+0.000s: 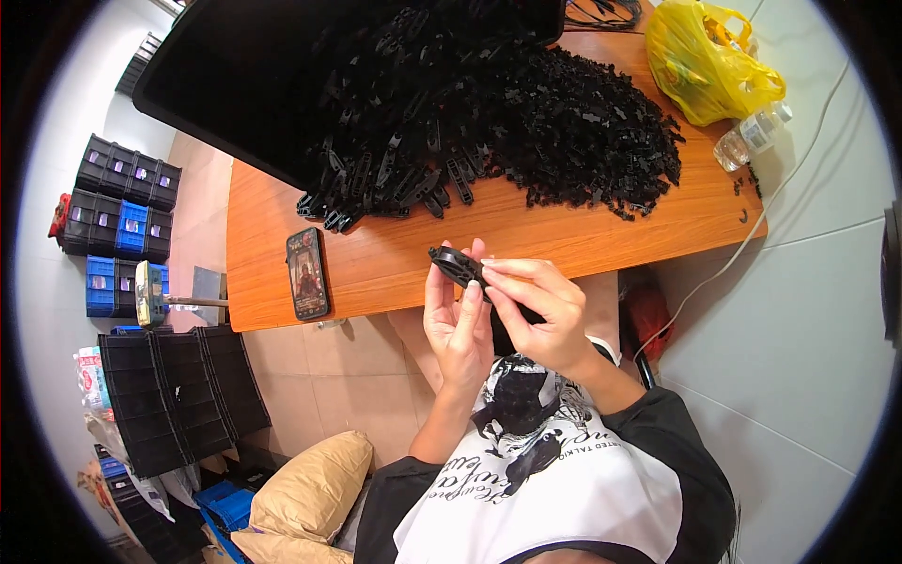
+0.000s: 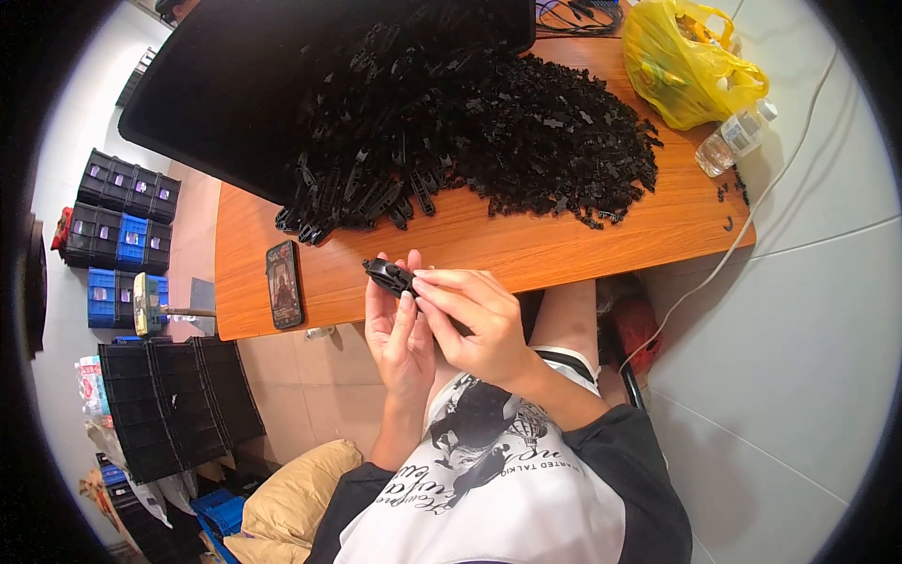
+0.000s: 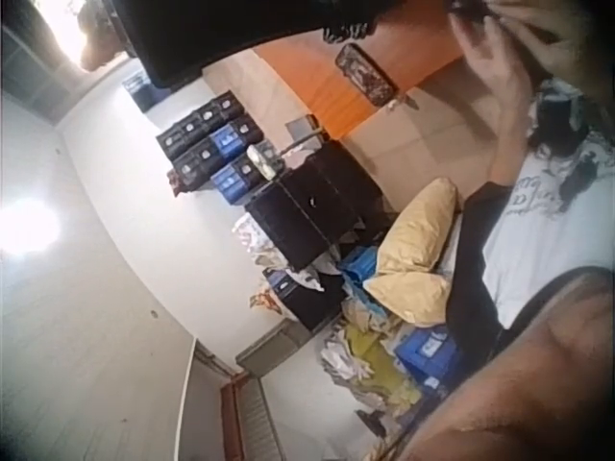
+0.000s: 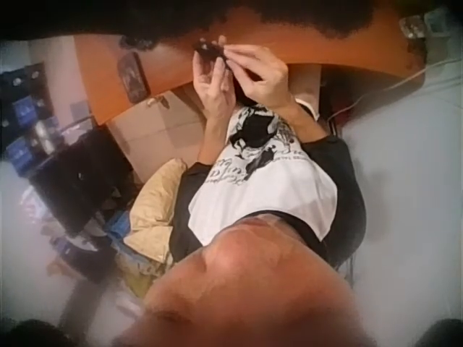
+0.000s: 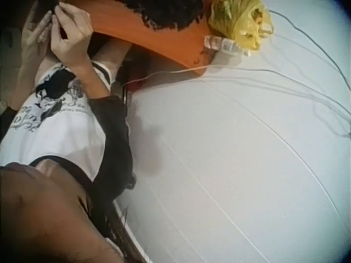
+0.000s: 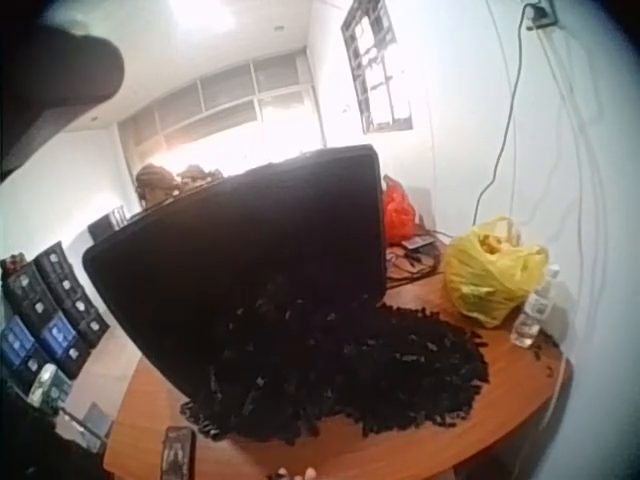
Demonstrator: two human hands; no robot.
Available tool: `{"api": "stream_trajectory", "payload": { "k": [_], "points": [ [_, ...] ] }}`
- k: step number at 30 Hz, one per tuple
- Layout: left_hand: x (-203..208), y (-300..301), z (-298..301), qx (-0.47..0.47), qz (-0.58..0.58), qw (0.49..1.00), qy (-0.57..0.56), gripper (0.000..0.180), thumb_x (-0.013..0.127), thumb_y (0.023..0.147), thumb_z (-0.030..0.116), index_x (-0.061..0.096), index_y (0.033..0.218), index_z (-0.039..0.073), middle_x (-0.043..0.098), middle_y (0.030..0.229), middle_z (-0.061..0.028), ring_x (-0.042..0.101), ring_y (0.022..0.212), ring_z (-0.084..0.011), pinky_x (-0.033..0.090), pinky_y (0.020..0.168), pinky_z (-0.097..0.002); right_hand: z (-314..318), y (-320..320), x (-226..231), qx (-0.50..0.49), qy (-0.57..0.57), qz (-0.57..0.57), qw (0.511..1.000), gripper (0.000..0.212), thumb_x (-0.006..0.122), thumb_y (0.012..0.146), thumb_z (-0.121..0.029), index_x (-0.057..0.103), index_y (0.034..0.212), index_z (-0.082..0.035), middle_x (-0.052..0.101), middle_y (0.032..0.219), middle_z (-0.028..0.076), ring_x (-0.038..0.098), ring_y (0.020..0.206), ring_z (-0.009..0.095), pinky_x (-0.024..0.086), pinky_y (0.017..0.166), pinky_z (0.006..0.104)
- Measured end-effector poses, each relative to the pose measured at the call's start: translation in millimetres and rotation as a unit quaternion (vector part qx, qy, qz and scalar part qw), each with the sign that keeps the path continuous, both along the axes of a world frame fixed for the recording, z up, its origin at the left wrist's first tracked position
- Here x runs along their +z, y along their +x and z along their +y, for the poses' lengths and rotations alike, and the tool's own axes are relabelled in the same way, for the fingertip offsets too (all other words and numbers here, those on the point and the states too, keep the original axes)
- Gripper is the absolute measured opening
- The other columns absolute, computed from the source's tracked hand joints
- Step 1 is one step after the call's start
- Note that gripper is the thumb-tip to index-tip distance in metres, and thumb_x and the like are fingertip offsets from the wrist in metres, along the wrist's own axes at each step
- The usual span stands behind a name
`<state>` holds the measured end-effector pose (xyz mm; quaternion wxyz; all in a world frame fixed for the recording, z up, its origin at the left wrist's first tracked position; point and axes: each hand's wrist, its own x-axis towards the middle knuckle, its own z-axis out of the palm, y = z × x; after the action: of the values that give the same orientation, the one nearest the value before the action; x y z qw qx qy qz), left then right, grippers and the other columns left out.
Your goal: The person assembles small black plastic mechanical components by hand at a wooden desk.
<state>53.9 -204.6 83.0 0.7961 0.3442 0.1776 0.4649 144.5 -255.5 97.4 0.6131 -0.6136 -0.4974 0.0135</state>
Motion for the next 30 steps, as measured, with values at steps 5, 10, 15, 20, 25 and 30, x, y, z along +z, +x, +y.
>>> {"api": "stream_trajectory", "payload": {
  "k": [5,10,15,20,25,30],
  "points": [
    [3,-3,2,-0.016,-0.011,1.000,-0.018,0.047,0.045,0.088,0.000,0.027,0.132,-0.002,0.037,0.132,-0.0202,0.036,0.124,-0.0251,0.035,0.100,-0.0335,0,-2,-5,0.063,-0.002,0.103,0.993,0.021,0.066,0.069,0.007,0.067,0.088,-0.001,0.063,0.092,0.011,0.062,0.081,0.020,0.050,0.071,0.0266],
    [-7,-5,6,-0.046,0.033,0.998,0.036,0.043,0.048,0.086,0.000,0.033,0.127,-0.004,0.040,0.129,-0.0227,0.040,0.122,-0.0256,0.034,0.100,-0.0346,-1,-1,-21,0.172,-0.035,0.353,0.919,0.027,0.068,0.070,0.005,0.056,0.095,0.002,0.057,0.098,0.008,0.057,0.089,0.014,0.046,0.080,0.0259],
    [-4,-13,10,-0.081,0.099,0.986,0.111,0.038,0.049,0.085,-0.001,0.038,0.121,-0.005,0.040,0.129,-0.0249,0.041,0.121,-0.0263,0.033,0.100,-0.0354,-6,6,-16,0.184,-0.100,0.392,0.896,0.030,0.068,0.073,-0.002,0.052,0.098,0.003,0.058,0.091,0.007,0.058,0.085,0.013,0.046,0.080,0.0273],
    [-2,-16,21,-0.107,0.164,0.959,0.203,0.033,0.050,0.084,-0.003,0.043,0.116,-0.005,0.047,0.123,-0.0232,0.038,0.123,-0.0277,0.030,0.102,-0.0383,-9,14,-16,0.206,-0.183,0.240,0.931,0.028,0.067,0.076,-0.011,0.057,0.100,-0.001,0.062,0.087,0.007,0.058,0.080,0.014,0.044,0.070,0.0267],
    [3,-14,23,-0.100,0.199,0.935,0.275,0.028,0.050,0.085,-0.003,0.047,0.113,-0.006,0.053,0.116,-0.0215,0.037,0.124,-0.0280,0.027,0.103,-0.0398,-7,10,-12,0.179,-0.159,0.220,0.946,0.024,0.066,0.076,-0.012,0.058,0.096,-0.002,0.062,0.085,0.006,0.058,0.078,0.014,0.042,0.068,0.0264],
    [3,-14,18,-0.114,0.143,0.975,0.125,0.029,0.048,0.086,-0.004,0.045,0.114,-0.008,0.049,0.120,-0.0223,0.046,0.116,-0.0282,0.037,0.098,-0.0386,-5,10,-20,0.192,-0.131,0.253,0.939,0.023,0.066,0.075,-0.009,0.058,0.094,-0.002,0.062,0.084,0.006,0.058,0.078,0.014,0.042,0.069,0.0260]
  ]
}}
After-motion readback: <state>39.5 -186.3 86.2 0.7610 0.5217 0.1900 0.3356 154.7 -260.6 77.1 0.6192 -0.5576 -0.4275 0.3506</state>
